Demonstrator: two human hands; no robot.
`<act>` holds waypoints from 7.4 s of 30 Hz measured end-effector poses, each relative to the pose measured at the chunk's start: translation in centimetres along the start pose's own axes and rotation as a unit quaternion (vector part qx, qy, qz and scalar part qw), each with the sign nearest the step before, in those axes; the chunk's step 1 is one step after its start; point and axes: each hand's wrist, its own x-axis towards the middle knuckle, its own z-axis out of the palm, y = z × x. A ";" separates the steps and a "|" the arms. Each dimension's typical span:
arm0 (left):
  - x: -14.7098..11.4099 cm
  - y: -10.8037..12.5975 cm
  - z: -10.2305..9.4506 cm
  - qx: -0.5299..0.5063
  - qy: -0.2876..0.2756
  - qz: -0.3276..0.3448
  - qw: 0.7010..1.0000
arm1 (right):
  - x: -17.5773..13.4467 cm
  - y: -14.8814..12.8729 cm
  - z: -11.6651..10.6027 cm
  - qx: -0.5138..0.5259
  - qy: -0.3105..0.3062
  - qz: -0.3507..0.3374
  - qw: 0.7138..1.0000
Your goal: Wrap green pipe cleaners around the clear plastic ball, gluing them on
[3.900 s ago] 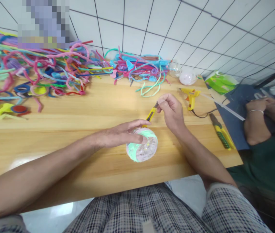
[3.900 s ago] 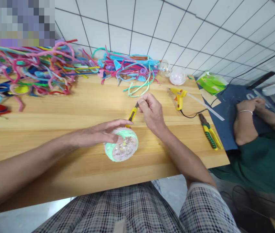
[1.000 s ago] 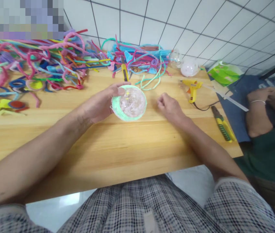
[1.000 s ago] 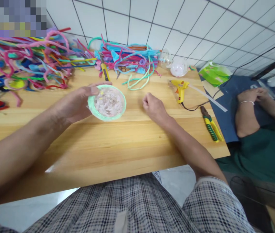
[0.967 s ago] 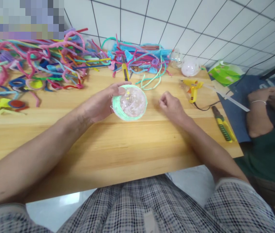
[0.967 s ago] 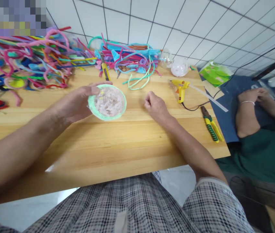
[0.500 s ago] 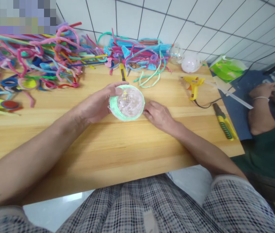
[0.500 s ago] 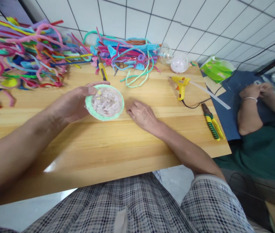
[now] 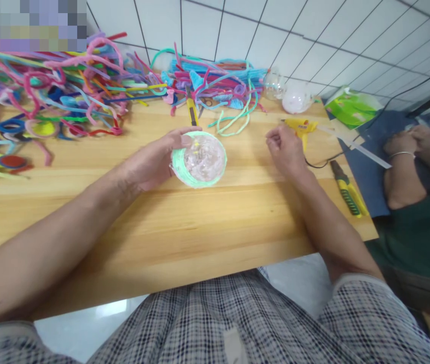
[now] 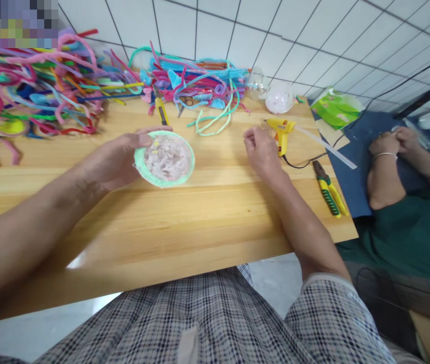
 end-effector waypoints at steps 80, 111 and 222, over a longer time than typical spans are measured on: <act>-1.1 -2.2 1.7 0.067 -0.014 -0.041 0.997 | -13.2 -3.2 -4.9 0.460 0.002 0.247 0.853; -0.3 -5.8 -0.2 0.239 0.021 0.264 0.934 | -4.9 -6.0 0.3 0.282 -0.064 -0.062 0.955; 2.4 2.5 7.7 0.590 0.030 0.332 0.735 | -4.7 -8.7 0.4 0.725 -0.134 0.155 0.658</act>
